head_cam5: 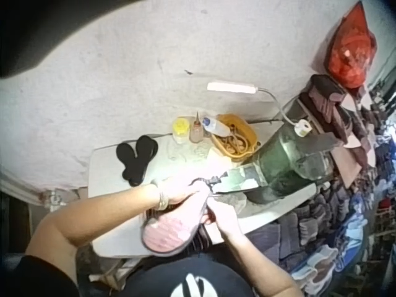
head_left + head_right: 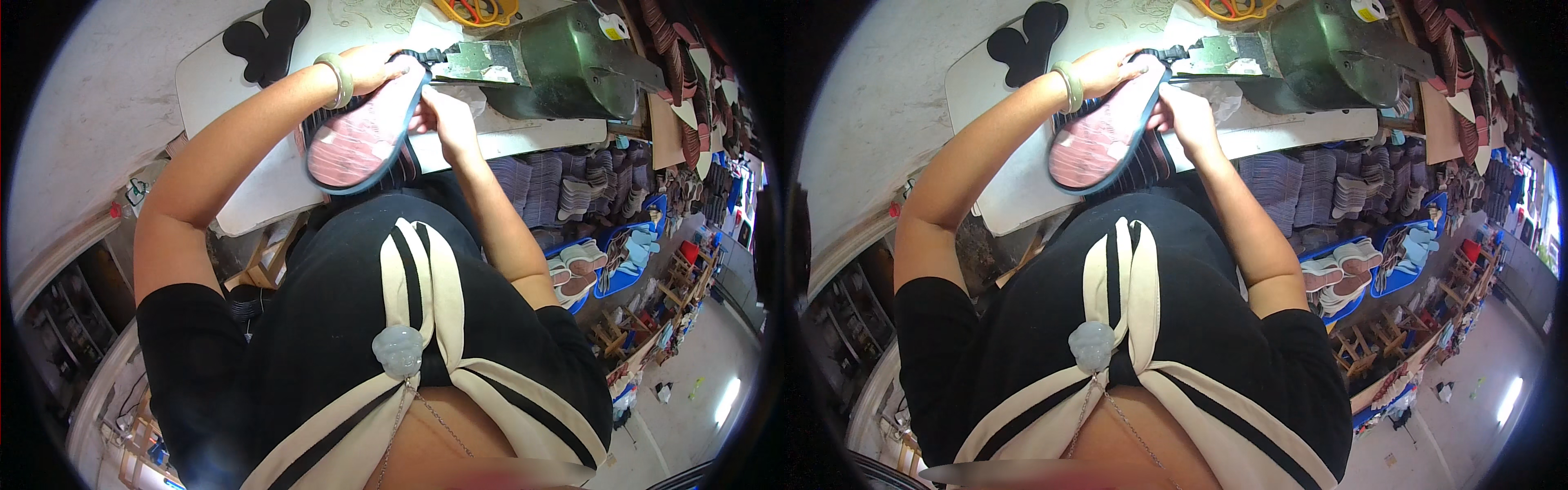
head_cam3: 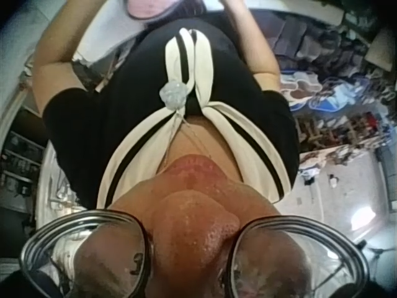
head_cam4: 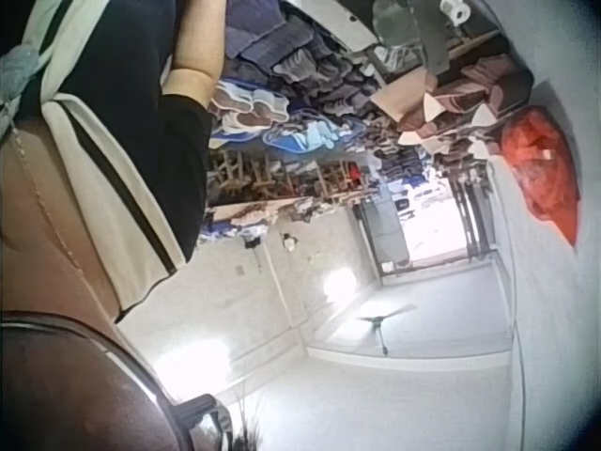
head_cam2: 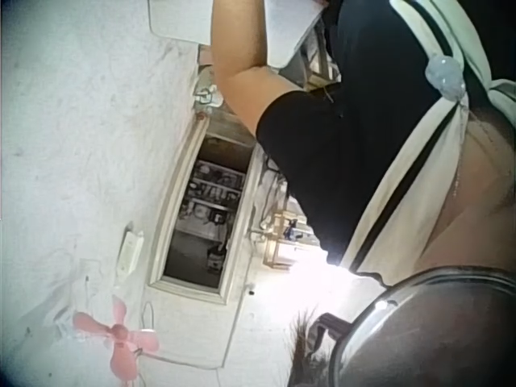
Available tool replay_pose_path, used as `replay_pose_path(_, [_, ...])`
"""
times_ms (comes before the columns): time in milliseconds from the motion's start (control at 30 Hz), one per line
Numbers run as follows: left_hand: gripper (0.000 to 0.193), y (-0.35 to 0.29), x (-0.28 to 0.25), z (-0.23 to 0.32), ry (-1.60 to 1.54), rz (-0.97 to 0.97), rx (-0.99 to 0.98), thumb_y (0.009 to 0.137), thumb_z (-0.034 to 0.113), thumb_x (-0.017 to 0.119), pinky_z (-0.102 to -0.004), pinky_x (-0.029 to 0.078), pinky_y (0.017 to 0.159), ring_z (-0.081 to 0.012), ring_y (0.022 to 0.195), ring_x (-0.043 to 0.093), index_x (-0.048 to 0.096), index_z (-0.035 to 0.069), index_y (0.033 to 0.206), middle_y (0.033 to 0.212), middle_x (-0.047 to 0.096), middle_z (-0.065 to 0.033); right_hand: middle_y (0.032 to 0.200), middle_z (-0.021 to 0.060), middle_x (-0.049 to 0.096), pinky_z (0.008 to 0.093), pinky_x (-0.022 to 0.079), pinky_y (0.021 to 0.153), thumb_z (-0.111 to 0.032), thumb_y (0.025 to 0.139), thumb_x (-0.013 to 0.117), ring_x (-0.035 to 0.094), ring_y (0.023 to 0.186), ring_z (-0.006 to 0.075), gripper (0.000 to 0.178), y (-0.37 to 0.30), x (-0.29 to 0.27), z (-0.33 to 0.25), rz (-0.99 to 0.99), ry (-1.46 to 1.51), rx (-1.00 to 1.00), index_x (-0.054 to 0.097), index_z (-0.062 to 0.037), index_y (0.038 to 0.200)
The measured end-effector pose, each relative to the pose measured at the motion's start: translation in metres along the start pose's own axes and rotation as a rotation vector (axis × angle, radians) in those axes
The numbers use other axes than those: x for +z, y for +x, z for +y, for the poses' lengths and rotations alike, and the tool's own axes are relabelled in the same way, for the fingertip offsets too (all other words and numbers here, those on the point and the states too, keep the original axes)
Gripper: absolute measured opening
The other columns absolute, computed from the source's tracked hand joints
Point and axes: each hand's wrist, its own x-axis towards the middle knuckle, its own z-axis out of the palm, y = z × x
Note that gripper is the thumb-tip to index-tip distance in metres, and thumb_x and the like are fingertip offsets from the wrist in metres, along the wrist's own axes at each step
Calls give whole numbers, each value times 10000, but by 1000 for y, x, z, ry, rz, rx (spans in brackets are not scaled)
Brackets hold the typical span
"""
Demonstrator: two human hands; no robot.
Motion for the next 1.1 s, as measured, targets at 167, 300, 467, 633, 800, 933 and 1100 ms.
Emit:
replay_pose_path(167, [531,-7,8,23,-322,-2,-304,889,335,536,-283,468,520,-142,566,584,398,45,1311,670,602,-99,980,66,619,279,434,811,-314,850,609,564,891,135,423,-77,-5,20,-216,112,99,561,8,1121])
replay_pose_path(300, [547,-3,15,13,-301,125,-372,868,383,552,-272,464,538,-135,534,571,425,3,1240,563,566,-45,956,108,629,304,474,811,-230,822,633,627,812,191,387,-105,5,8,-322,221,163,540,6,1114])
replay_pose_path(467, [526,13,30,-14,-70,335,-308,868,404,537,-326,489,659,-220,638,629,450,0,1194,679,626,-114,871,92,631,290,500,723,-205,843,604,637,777,175,300,-92,6,21,-192,332,229,564,3,1056])
replay_pose_path(633, [488,25,30,-15,-102,604,-278,871,394,517,-438,468,810,-397,914,609,444,13,1167,936,630,-256,851,86,640,272,497,670,-222,855,591,636,723,165,271,-65,3,34,-182,248,117,593,6,1003])
replay_pose_path(800, [419,41,41,-30,-194,842,-322,874,362,505,-463,471,779,-410,876,610,453,98,1194,916,635,-244,801,93,646,271,493,644,-173,851,598,636,711,172,223,-41,13,39,-148,322,73,609,17,968])
replay_pose_path(933, [417,48,37,-38,-139,933,-378,866,345,516,-456,469,793,-406,895,607,473,81,1186,944,636,-231,782,118,646,268,495,620,-159,851,604,637,683,181,224,-27,15,35,-119,314,77,616,51,927])
replay_pose_path(1100, [443,49,31,-54,-231,975,-480,861,327,526,-429,453,855,-387,987,584,490,28,1185,1051,611,-234,772,129,647,261,492,591,-164,856,604,633,651,178,231,-15,22,22,-83,319,58,619,58,917])
